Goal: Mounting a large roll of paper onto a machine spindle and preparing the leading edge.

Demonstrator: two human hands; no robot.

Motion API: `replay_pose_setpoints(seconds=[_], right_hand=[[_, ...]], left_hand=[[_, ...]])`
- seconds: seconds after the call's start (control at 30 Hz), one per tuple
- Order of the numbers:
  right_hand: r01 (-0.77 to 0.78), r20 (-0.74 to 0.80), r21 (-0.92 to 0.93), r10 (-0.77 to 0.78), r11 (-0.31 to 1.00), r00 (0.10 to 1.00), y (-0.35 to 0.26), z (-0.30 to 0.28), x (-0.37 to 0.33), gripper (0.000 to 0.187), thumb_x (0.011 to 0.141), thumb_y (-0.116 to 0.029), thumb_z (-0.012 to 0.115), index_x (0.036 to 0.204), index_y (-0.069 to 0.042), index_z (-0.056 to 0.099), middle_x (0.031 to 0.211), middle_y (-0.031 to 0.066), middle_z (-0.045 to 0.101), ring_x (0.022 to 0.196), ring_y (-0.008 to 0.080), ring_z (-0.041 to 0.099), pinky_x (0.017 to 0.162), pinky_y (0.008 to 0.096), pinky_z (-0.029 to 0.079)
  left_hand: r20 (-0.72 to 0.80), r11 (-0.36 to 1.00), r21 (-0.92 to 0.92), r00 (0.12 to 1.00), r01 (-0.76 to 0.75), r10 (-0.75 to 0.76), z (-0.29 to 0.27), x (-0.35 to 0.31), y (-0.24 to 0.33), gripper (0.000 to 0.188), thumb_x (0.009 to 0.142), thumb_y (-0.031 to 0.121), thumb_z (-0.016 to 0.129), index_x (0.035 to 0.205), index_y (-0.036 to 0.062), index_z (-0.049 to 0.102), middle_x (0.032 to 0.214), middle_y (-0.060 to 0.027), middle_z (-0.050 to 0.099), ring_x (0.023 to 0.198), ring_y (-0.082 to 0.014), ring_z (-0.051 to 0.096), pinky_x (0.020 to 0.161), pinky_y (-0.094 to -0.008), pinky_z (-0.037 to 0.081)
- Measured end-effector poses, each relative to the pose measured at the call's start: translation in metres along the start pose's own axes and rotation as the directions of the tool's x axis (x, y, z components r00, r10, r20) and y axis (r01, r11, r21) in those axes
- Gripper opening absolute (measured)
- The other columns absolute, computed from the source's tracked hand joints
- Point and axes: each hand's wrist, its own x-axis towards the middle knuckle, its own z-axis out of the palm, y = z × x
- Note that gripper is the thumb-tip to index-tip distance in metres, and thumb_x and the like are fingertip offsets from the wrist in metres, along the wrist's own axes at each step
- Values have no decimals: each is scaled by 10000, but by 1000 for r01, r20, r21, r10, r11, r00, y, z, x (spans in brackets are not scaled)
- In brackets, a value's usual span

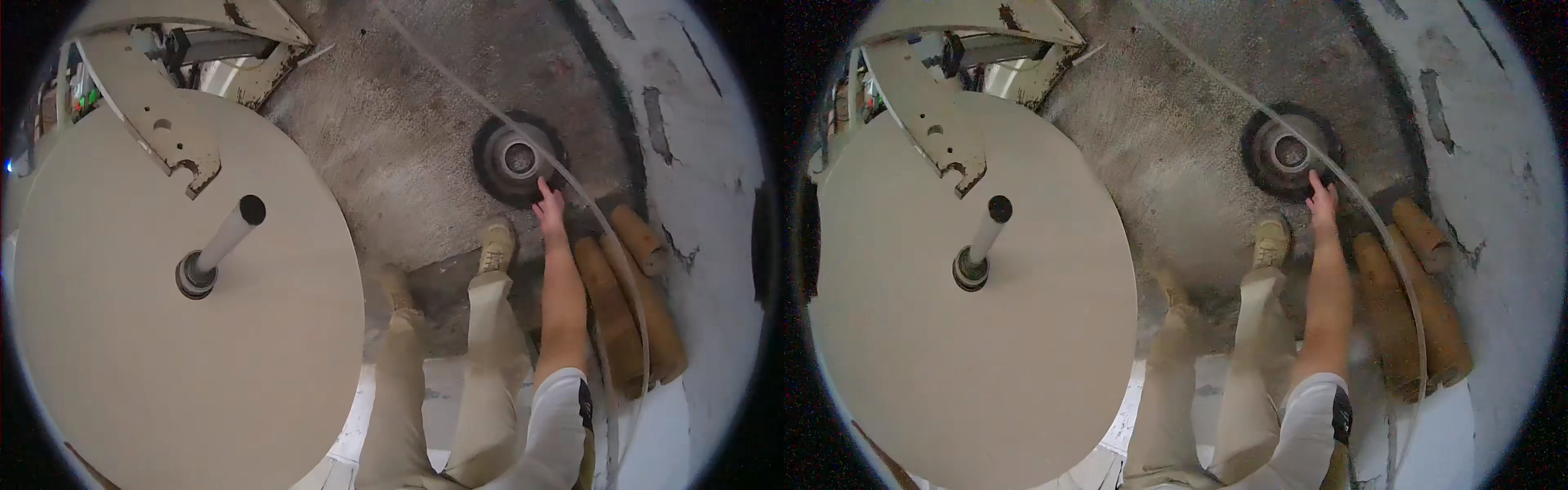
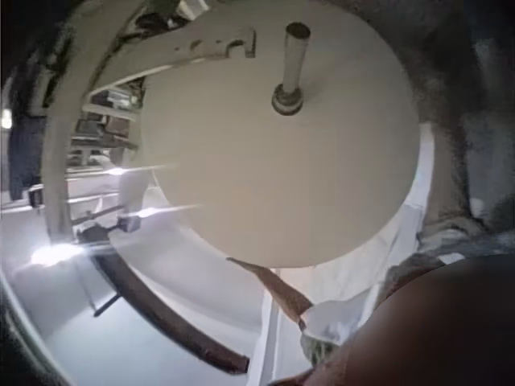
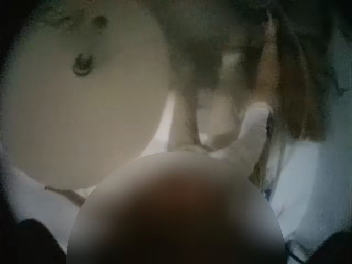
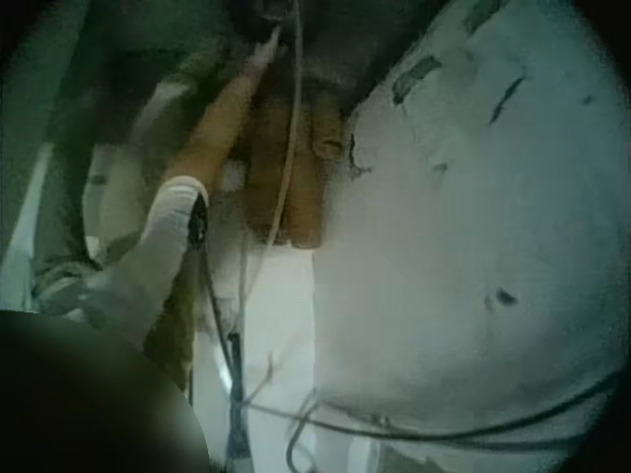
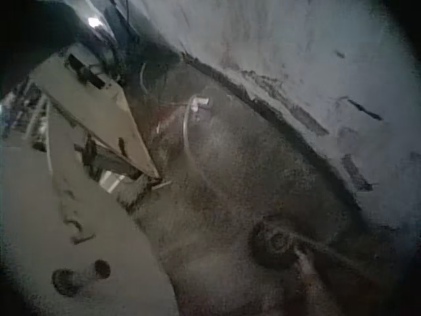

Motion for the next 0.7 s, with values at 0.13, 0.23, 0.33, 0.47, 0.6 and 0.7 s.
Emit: replay_pose_setpoints(seconds=[0.13, 0.23, 0.33, 0.47, 0.6, 0.7], right_hand=[[-130, 88, -2, 129, 992, 988, -28, -31, -3, 503, 753, -444, 779, 1118, -145, 604, 973, -36, 597, 698, 73, 512, 532, 226, 396], [68, 218, -146, -35, 987, 975, -30, 15, -57, 346, 778, -381, 764, 956, -103, 663, 719, -50, 590, 506, 53, 455, 470, 219, 361], [105, 83, -295, -84, 950, 993, -23, 9, -76, 312, 800, -365, 741, 874, -68, 678, 687, -23, 586, 495, 87, 482, 489, 263, 396], [474, 163, 37, -473, 880, 866, -15, 83, -140, 511, 736, -353, 772, 967, 89, 662, 966, 123, 686, 872, 241, 609, 804, 364, 458], [221, 24, -506, -242, 833, 970, -47, 58, -198, 506, 699, -334, 737, 941, 104, 661, 909, 173, 689, 818, 272, 641, 764, 386, 480], [165, 114, -846, -129, 507, 985, -81, 58, -264, 505, 665, -348, 725, 856, 116, 661, 819, 225, 680, 755, 296, 653, 726, 408, 491]], left_hand=[[-31, 984, -127, 991, 123, -128, 3, 0, -1, 655, 990, 481, 365, 1449, 16, 324, 1489, -139, 340, 1322, -274, 367, 1102, -389, 293], [-115, 964, -172, 968, 202, -223, -56, -24, 17, 665, 984, 491, 377, 1448, 18, 328, 1482, -139, 349, 1312, -276, 378, 1096, -390, 301], [-151, 907, -311, 927, 286, -344, -95, -43, 5, 675, 977, 501, 389, 1446, 20, 332, 1476, -139, 359, 1301, -277, 389, 1090, -391, 308], [-234, 928, -276, 919, 249, -316, -203, -76, -29, 607, 991, 376, 393, 1489, 56, 261, 1545, -114, 249, 1391, -273, 291, 1144, -434, 251], [-66, 896, -386, 962, 219, -264, -156, -102, -22, 575, 1009, 386, 374, 1441, 7, 347, 1462, -113, 392, 1351, -231, 355, 1129, -358, 253], [-96, 957, -262, 983, 129, -159, -152, -120, -20, 602, 998, 384, 380, 1453, -6, 315, 1493, -120, 346, 1379, -235, 311, 1135, -372, 230]])
